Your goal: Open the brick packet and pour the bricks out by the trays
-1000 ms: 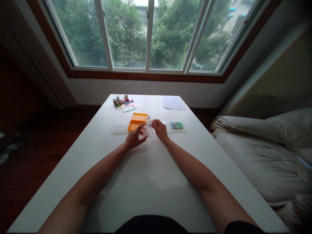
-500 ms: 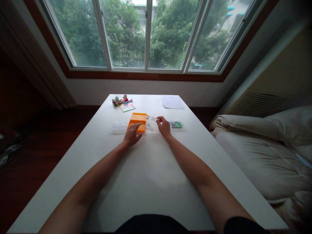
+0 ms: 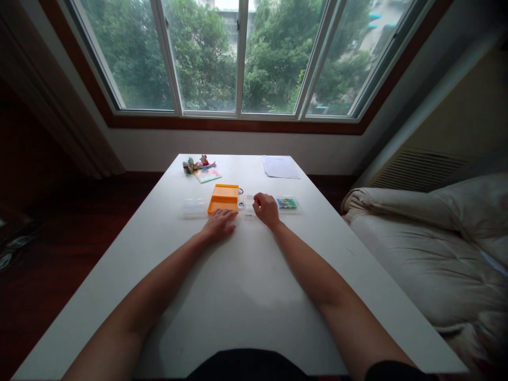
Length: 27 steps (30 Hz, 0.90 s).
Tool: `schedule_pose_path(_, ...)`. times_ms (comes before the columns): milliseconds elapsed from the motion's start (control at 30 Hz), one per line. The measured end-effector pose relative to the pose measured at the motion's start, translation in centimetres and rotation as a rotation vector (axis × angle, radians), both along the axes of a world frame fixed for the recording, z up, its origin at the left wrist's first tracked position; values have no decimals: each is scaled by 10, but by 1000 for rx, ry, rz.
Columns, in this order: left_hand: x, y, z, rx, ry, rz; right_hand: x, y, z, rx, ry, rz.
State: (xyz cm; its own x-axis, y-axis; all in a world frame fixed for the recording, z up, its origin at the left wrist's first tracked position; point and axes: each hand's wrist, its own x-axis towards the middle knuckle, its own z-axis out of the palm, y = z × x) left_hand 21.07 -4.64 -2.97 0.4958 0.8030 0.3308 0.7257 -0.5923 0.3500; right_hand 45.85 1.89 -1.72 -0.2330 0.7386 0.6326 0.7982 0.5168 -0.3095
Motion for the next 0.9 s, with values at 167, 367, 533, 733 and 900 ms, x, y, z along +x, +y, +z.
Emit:
schedule_pose_path(167, 2, -2, 1, -18, 32, -55, -11, -5, -6, -69, -113, 159)
schedule_pose_path(367, 4, -2, -1, -36, 40, -67, -13, -3, -12, -64, -153, 144)
schedule_pose_path(533, 5, 0, -3, -35, 13, -74, -13, 1, -18, -73, -143, 156)
schedule_pose_path(733, 5, 0, -1, 14, -10, -64, -11, 2, -12, -31, -76, 198)
schedule_pose_path(900, 5, -1, 2, 46, 0, -60, 12, 12, 4, -33, -6, 60)
